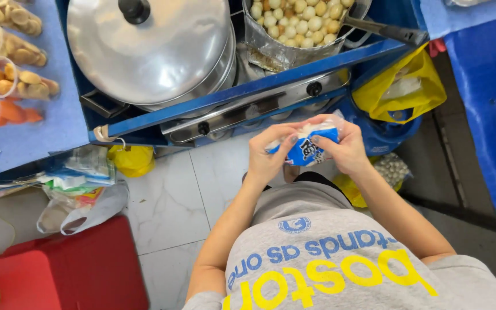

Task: The person is stirring food in a large pot on a stove and then refilling a sauce bottle from a plastic bag.

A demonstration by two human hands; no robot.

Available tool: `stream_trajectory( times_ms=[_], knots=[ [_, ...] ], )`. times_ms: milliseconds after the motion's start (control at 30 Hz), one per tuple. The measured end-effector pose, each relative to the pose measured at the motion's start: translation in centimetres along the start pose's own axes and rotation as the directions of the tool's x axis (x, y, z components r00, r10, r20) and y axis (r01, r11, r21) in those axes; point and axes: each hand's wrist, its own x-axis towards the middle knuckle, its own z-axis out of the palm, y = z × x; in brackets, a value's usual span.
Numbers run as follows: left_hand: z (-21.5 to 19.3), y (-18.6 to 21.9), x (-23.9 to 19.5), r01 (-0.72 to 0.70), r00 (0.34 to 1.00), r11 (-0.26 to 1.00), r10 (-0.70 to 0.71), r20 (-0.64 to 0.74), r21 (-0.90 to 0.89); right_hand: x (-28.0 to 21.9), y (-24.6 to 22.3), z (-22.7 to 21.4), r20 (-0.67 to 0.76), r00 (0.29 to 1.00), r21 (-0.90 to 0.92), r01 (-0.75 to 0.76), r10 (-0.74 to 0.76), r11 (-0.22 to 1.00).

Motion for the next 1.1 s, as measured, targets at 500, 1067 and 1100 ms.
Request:
stream_trajectory(
  times_ms=[500, 1067, 1100],
  knots=[
    [-0.7, 1.8, 4.8, -0.071, 0.995, 0.997, 0.070, -0.076, -0.002, 4.5, -2.4, 0.2, -0.006, 0.975, -0.241, 0.213, -0.221, 0.947],
    [-14.0, 0.8, 6.3, -0.171, 0.985, 0.982, 0.171, 0.016, 0.077, 6.2, -4.7, 11.7, 0.026, 0.975, -0.174, 0.221, -0.220, 0.959],
    [-14.6, 0.7, 6.4, -0.175, 0.985, 0.979, 0.174, 0.018, 0.109, 6.1, -4.3, 11.5, 0.009, 0.974, -0.207, 0.225, -0.228, 0.952]
  ],
)
